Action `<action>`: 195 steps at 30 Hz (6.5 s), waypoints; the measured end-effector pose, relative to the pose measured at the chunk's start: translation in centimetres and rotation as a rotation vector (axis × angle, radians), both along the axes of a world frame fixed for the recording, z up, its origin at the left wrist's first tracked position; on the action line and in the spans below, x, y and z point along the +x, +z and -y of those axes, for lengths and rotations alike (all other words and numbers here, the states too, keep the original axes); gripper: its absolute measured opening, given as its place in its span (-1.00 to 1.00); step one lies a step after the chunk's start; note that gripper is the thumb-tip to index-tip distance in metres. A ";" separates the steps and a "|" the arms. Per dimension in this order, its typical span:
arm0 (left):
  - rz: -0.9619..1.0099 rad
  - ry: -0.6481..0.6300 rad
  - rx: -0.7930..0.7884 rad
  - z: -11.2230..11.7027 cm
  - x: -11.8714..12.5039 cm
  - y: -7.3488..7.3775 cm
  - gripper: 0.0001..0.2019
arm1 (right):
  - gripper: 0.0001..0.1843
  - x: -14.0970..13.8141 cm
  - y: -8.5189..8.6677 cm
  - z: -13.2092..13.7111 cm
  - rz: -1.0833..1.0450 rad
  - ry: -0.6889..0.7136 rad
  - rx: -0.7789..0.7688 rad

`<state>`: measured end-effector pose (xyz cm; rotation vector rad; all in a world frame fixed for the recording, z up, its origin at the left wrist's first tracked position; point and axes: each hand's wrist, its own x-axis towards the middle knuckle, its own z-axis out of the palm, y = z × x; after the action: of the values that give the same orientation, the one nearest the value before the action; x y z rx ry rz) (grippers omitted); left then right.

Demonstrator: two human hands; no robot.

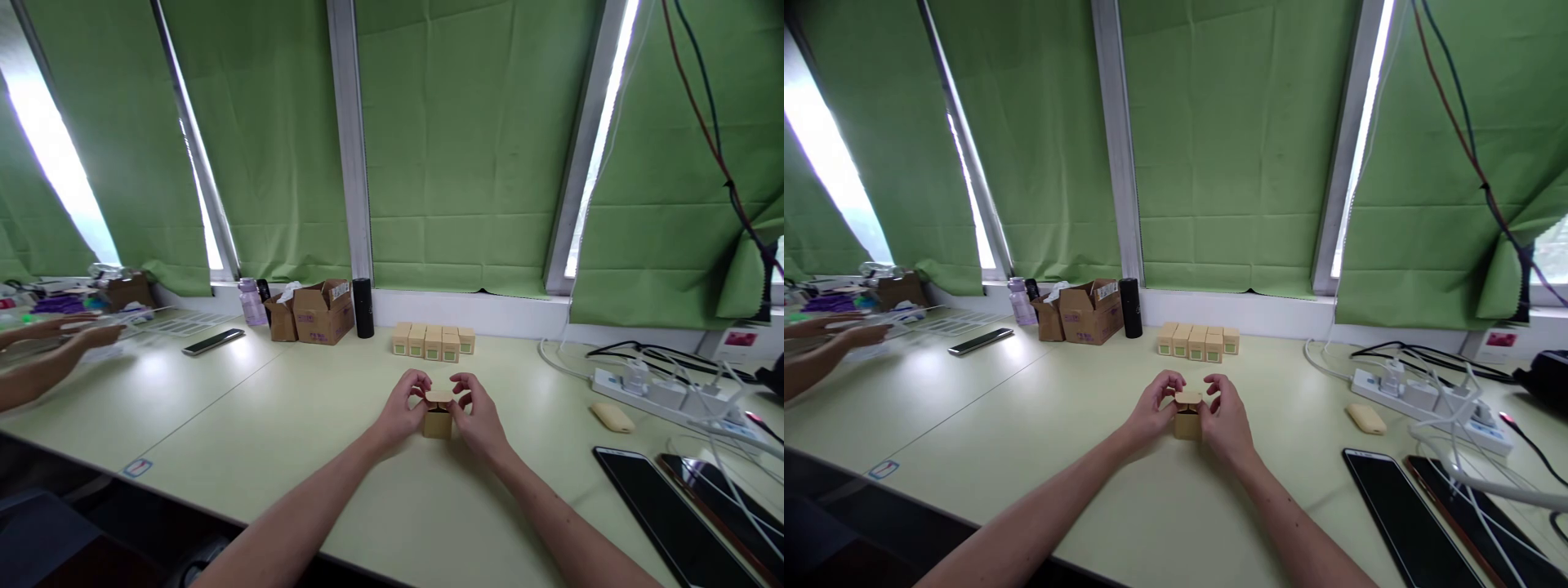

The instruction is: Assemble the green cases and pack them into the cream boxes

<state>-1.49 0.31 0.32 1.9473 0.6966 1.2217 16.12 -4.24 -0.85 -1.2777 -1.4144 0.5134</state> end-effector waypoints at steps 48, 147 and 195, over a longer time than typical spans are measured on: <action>-0.245 0.072 0.550 1.0 -1.7 1.3 -0.85 | -0.82 1.0 0.3 1.0 0.529 0.040 0.576; -0.624 0.359 0.208 -1.1 -1.4 -0.6 -0.84 | -0.37 4.6 -1.2 -1.6 0.503 0.017 -0.283; -0.642 0.373 0.195 -1.9 -1.6 -1.5 -0.82 | -0.61 8.1 -3.7 -10.9 0.311 -0.302 -0.216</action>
<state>-3.07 2.20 -1.14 2.4784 1.3554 0.8747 24.22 6.66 -4.59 -1.7719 -1.4077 0.2740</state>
